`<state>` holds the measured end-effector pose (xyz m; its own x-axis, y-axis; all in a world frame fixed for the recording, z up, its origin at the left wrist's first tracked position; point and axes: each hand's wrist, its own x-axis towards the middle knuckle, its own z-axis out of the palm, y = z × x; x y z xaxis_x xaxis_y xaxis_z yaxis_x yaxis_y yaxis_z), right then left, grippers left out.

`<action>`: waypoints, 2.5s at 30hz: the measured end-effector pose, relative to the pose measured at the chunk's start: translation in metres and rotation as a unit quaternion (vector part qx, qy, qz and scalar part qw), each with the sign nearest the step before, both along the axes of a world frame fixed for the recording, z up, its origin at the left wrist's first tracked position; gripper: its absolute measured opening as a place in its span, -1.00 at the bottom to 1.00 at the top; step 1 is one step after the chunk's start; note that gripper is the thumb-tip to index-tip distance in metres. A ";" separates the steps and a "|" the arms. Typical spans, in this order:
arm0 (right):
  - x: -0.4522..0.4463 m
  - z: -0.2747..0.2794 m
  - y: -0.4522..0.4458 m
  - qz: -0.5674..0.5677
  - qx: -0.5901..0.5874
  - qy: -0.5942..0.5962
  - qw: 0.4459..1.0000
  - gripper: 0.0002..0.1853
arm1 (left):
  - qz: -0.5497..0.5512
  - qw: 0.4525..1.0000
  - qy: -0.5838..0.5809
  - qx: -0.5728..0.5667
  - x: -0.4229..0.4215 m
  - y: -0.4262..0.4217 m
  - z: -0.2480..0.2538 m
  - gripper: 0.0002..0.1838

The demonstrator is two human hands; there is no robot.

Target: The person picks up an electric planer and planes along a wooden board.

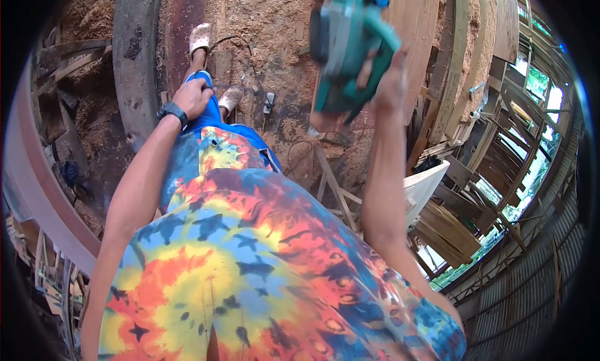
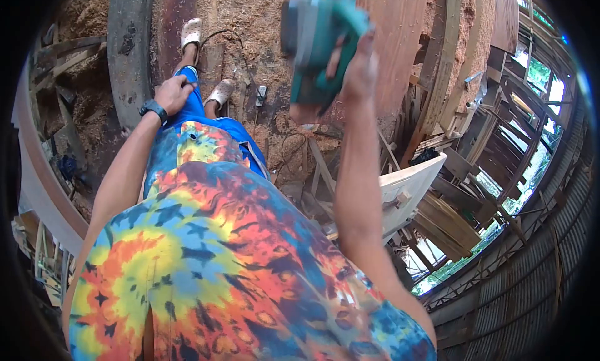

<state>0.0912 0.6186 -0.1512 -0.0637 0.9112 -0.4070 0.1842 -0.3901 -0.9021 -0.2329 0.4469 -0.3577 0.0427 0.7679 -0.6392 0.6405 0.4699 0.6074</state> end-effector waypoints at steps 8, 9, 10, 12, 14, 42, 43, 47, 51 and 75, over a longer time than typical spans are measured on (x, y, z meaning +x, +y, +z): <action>0.065 0.000 -0.268 -0.101 -0.067 -0.029 0.992 -0.10 | -0.130 0.989 0.059 0.027 0.039 -0.017 0.015 -0.70; 0.075 -0.001 -0.282 -0.102 -0.081 -0.029 0.991 -0.08 | -0.144 0.988 0.051 0.019 0.044 -0.014 0.018 -0.69; 0.076 -0.002 -0.285 -0.107 -0.096 -0.028 0.989 -0.06 | -0.162 0.986 0.043 0.010 0.048 -0.013 0.017 -0.68; 0.077 -0.002 -0.280 -0.109 -0.104 -0.025 0.988 -0.05 | -0.164 0.985 0.047 0.015 0.055 -0.012 0.011 -0.68; 0.069 0.004 -0.268 -0.111 -0.106 -0.024 0.988 -0.05 | -0.167 0.984 0.056 0.014 0.060 -0.006 0.015 -0.69; -0.048 -0.020 0.268 0.044 0.015 0.096 0.994 -0.33 | 0.055 0.997 -0.044 0.018 0.057 0.021 0.040 -0.67; -0.050 -0.022 0.278 0.046 0.018 0.106 0.993 -0.34 | 0.061 0.997 -0.053 0.019 0.057 0.022 0.043 -0.66; -0.066 -0.023 0.284 0.009 0.025 0.045 0.999 -0.41 | 0.063 0.996 -0.050 0.043 0.047 0.019 0.043 -0.63; -0.055 -0.018 0.215 0.007 0.047 0.007 0.999 -0.51 | 0.052 0.998 -0.013 0.029 0.036 0.012 0.047 -0.66; -0.028 0.008 0.048 -0.007 -0.024 -0.070 0.997 -0.81 | 0.007 0.999 0.000 0.043 0.034 0.059 0.004 -0.71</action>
